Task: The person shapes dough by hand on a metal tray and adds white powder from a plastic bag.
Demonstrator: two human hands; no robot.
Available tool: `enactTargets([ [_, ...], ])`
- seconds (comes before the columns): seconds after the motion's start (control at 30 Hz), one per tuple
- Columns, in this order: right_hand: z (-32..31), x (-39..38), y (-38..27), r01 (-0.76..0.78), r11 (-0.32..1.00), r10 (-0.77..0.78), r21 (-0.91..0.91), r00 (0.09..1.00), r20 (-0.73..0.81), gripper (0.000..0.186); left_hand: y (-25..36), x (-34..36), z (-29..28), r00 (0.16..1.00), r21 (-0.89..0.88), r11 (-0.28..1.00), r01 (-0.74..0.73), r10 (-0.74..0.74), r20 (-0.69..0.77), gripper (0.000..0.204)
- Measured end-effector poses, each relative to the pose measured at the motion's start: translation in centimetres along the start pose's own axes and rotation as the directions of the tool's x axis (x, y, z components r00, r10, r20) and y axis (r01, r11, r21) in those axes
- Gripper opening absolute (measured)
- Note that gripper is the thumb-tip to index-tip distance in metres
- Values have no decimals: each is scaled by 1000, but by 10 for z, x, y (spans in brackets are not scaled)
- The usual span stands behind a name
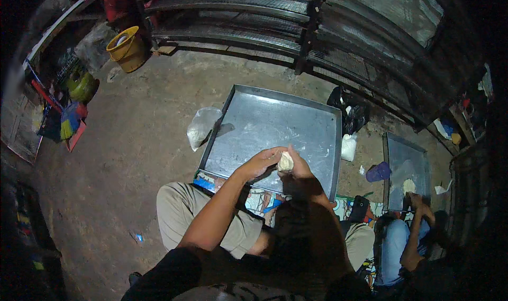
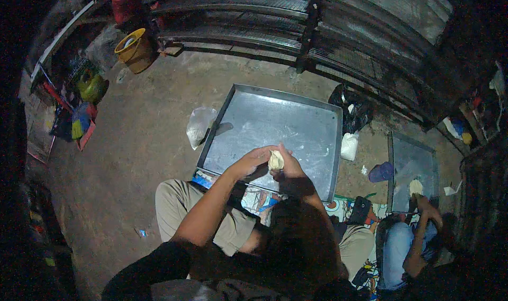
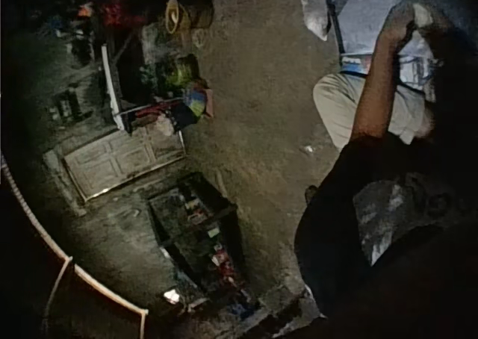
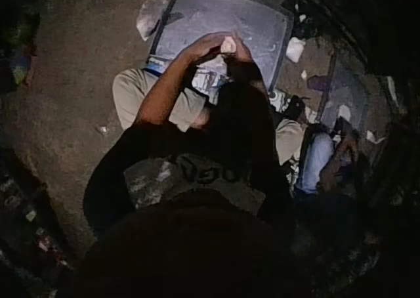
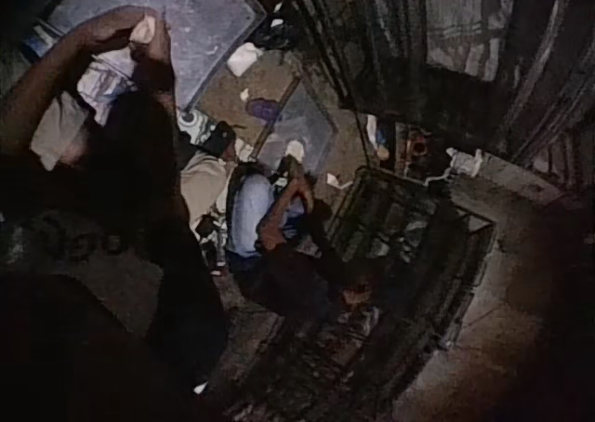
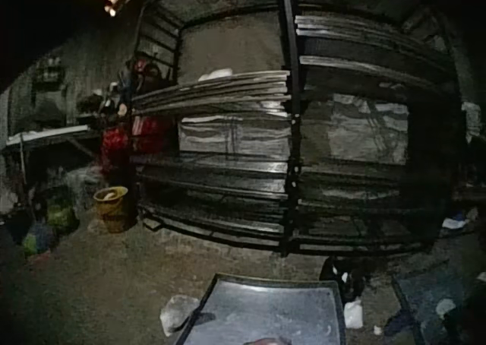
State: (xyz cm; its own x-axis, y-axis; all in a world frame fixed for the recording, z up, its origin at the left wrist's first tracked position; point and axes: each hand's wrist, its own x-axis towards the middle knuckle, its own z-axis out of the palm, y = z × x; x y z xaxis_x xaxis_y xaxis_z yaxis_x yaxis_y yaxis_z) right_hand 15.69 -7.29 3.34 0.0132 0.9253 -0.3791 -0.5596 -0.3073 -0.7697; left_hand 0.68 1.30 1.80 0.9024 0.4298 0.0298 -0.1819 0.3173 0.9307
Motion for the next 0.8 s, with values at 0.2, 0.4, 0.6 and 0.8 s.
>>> enactTargets([
  [0.2,5,-14,-17,-24,986,35,-166,997,64,37,-9,10,2,957,189,980,-67,116,-267,26],
  [0.4,8,12,3,62,793,-238,-606,947,-215,45,-10,10,12,795,157,987,-38,125,-594,19],
  [0.6,16,10,5,378,531,-579,-759,815,1,40,-6,12,9,860,-201,978,-46,-64,-506,38],
  [0.8,11,14,6,368,676,-527,-638,847,-70,39,-6,8,16,968,-349,933,87,-161,-190,62],
])
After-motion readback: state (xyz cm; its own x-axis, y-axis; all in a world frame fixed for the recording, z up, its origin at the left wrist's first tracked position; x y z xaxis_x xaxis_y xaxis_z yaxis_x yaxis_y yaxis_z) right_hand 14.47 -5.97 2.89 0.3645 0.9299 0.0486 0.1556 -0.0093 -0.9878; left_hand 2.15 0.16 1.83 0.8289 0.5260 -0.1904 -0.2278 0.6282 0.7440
